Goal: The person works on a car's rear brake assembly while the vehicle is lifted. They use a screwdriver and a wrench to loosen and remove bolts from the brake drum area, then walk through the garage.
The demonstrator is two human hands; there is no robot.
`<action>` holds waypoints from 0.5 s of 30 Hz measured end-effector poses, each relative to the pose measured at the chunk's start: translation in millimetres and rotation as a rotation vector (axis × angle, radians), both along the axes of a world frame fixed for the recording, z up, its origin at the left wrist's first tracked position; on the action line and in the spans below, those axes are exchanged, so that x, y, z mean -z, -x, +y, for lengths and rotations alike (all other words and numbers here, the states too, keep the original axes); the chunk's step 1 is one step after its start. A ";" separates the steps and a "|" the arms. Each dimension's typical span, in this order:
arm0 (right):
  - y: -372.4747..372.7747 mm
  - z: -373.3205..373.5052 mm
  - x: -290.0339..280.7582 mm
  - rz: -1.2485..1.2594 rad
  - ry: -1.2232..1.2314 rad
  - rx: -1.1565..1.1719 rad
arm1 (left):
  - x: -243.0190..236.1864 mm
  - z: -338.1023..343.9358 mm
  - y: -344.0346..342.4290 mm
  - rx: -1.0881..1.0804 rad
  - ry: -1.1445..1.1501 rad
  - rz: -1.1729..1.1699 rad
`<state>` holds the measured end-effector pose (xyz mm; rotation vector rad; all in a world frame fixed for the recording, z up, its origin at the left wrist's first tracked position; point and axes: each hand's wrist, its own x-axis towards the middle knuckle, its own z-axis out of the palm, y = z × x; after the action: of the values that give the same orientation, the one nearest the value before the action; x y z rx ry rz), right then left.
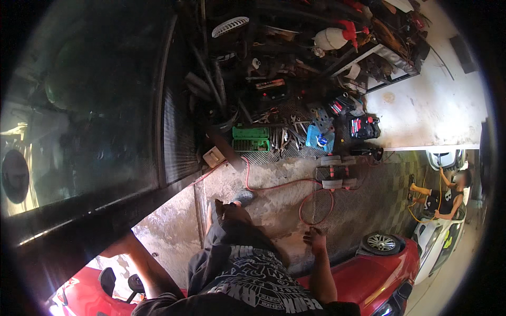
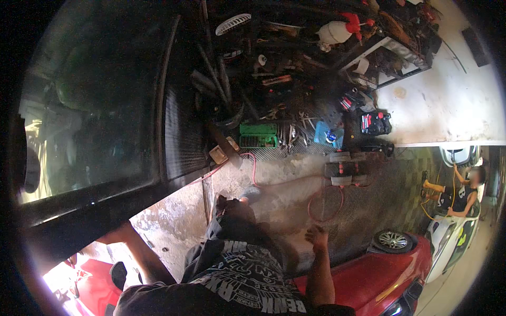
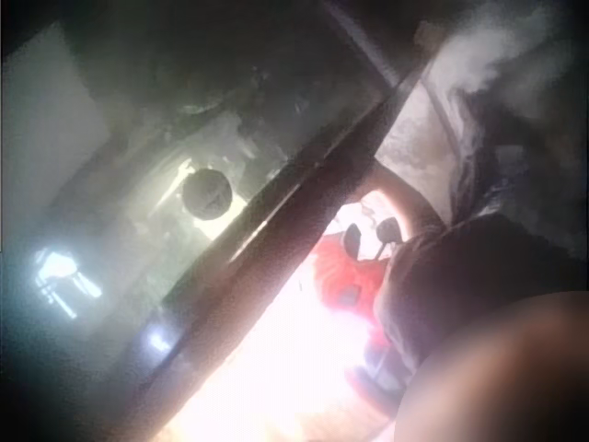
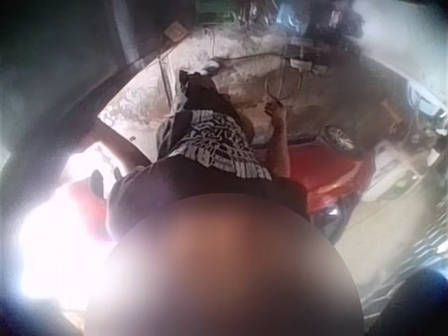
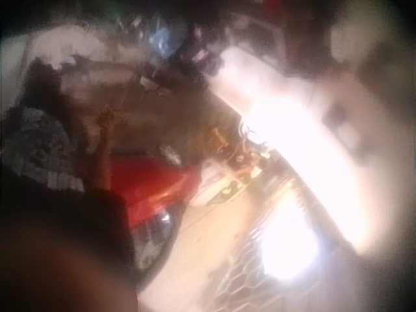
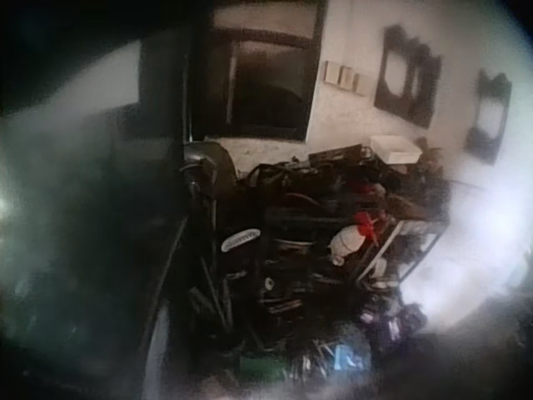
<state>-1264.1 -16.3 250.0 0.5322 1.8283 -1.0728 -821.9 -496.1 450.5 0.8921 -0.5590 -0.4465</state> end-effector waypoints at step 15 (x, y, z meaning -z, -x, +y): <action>32.3 -50.7 3.0 -0.147 -0.043 -0.039 | -10.4 5.8 11.5 0.173 0.094 -0.119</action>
<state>-1296.4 -66.9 246.9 0.5828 1.7289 -0.9449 -833.3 -490.3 460.9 0.7862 -0.7645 -0.5215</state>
